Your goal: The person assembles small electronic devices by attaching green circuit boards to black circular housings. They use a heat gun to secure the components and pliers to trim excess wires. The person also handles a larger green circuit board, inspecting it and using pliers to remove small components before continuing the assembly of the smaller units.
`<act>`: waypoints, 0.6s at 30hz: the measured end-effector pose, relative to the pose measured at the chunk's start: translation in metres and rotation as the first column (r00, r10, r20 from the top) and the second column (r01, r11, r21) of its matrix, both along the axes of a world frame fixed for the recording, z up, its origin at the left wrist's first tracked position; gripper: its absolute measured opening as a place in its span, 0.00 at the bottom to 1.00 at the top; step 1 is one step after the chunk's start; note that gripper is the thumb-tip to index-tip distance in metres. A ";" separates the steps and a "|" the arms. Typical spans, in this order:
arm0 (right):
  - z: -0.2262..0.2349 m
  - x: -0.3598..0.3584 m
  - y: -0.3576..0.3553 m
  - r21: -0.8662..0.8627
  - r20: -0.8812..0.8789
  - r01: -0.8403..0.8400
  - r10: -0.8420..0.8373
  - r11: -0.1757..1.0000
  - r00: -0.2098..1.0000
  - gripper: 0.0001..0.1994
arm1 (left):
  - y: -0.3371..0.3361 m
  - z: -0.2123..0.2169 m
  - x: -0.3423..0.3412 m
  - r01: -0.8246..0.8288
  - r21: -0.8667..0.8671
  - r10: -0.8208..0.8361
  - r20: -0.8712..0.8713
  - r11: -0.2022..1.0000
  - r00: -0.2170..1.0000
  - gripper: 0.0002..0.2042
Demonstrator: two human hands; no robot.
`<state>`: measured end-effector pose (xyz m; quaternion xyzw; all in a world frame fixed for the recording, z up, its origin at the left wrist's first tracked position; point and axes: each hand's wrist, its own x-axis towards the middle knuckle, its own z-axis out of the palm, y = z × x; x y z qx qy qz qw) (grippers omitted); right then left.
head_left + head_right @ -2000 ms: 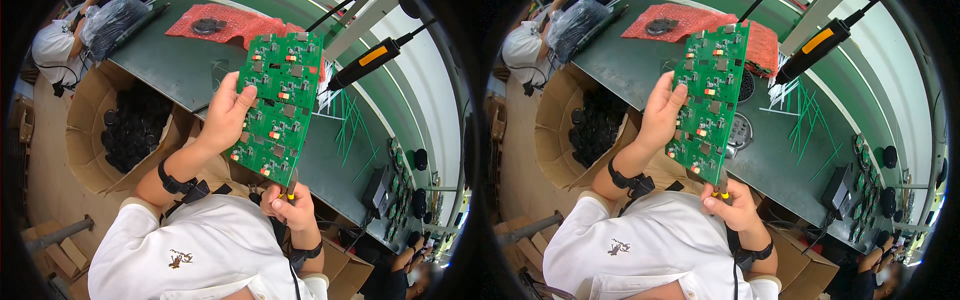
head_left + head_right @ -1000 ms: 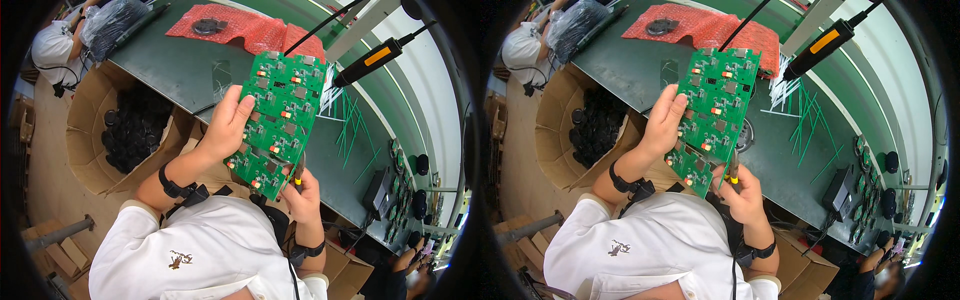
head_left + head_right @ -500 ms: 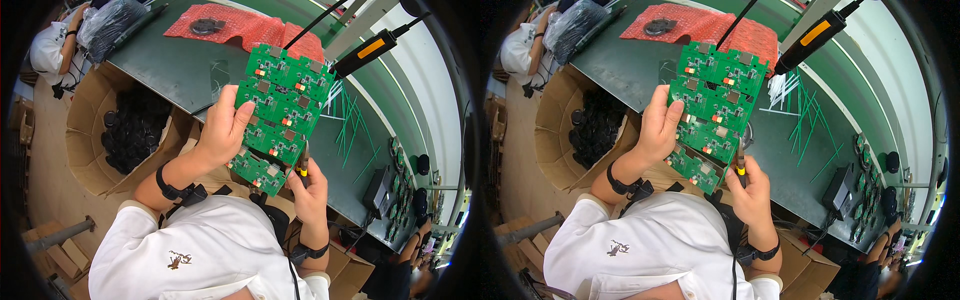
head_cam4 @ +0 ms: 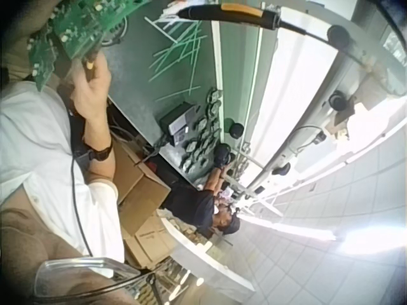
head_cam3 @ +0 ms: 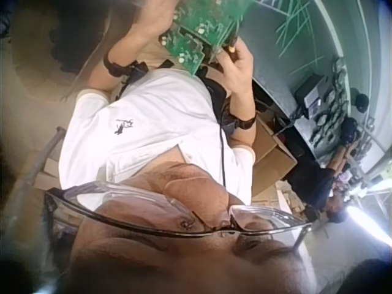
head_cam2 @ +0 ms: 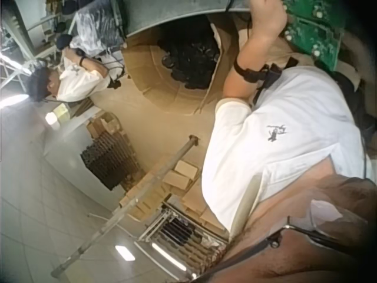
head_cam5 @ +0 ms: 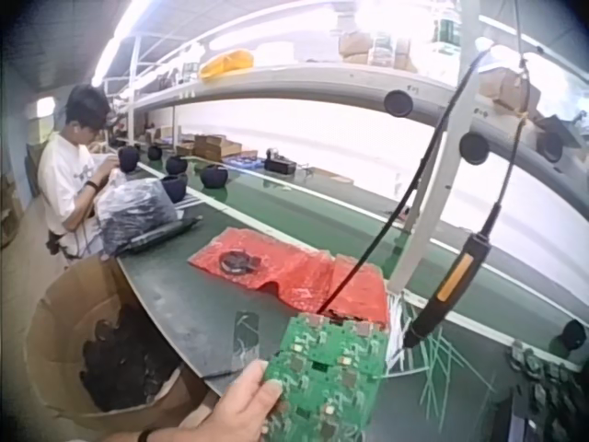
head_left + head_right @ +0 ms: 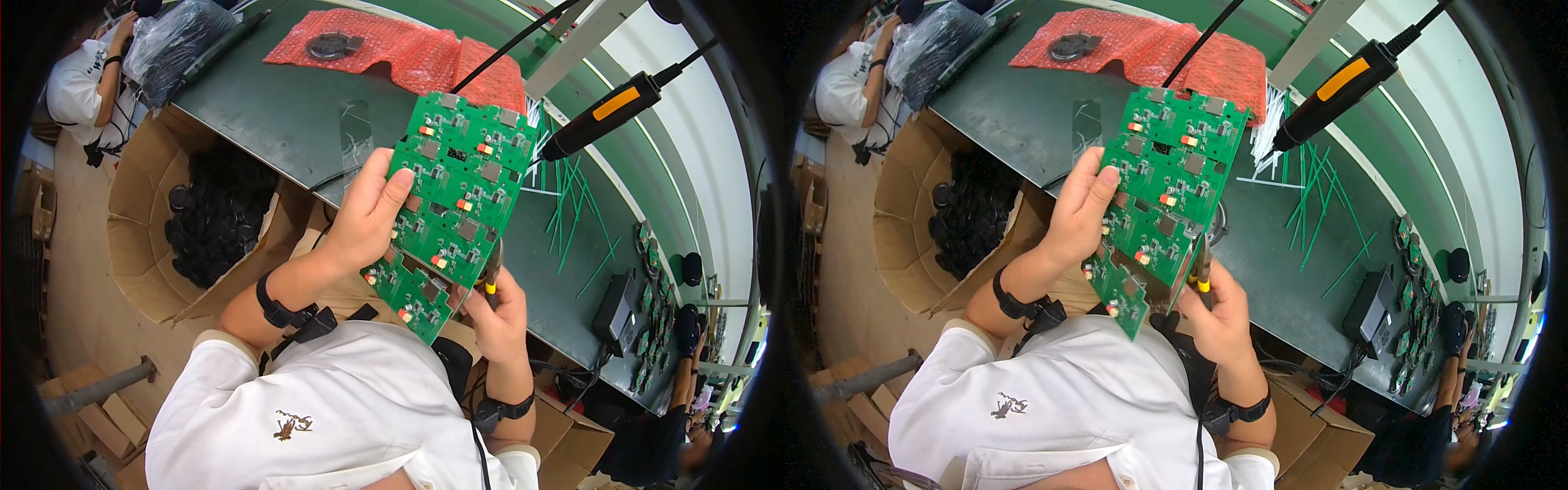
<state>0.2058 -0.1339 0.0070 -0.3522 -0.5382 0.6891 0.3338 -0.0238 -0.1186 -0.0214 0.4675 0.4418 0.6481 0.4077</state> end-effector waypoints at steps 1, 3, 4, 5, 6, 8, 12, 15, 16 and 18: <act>0.001 -0.001 0.002 0.027 0.047 0.016 -0.017 1.000 0.999 0.11 | -0.001 0.002 -0.004 0.006 -0.007 -0.006 -0.012 1.000 1.000 0.14; 0.003 0.000 0.004 0.050 0.141 0.033 -0.040 0.998 0.989 0.12 | -0.004 0.006 -0.007 0.017 -0.006 -0.017 -0.041 1.000 0.999 0.14; 0.005 0.001 0.004 0.064 0.164 0.037 -0.048 0.997 0.985 0.12 | -0.006 0.008 -0.008 0.009 -0.008 -0.009 -0.054 1.000 0.998 0.13; 0.006 0.000 0.005 0.079 0.187 0.042 -0.056 0.996 0.981 0.12 | -0.006 0.010 -0.009 0.001 -0.009 -0.002 -0.067 1.000 0.998 0.13; 0.007 0.000 0.006 0.089 0.213 0.049 -0.067 0.995 0.975 0.12 | -0.007 0.011 -0.009 -0.007 -0.010 0.006 -0.080 1.000 0.997 0.13; 0.008 -0.002 0.007 0.120 0.214 0.073 -0.098 0.990 0.972 0.12 | -0.006 0.013 -0.010 -0.008 0.018 0.009 -0.077 1.000 0.997 0.14; 0.011 -0.003 0.011 0.198 0.245 0.092 -0.140 0.976 0.959 0.10 | -0.010 0.012 -0.010 0.003 0.021 -0.001 -0.094 1.000 0.996 0.15; 0.014 -0.003 0.012 0.198 0.217 0.133 -0.176 0.971 0.960 0.09 | -0.014 0.009 -0.009 0.000 0.021 0.004 -0.184 1.000 0.983 0.15; 0.015 -0.002 0.011 0.180 0.220 0.135 -0.174 0.974 0.960 0.09 | -0.014 0.008 -0.009 0.002 0.024 0.003 -0.201 1.000 0.980 0.15; 0.017 0.000 0.011 0.141 0.233 0.144 -0.174 0.980 0.957 0.09 | -0.015 0.007 -0.009 0.011 0.048 0.001 -0.240 0.999 0.971 0.16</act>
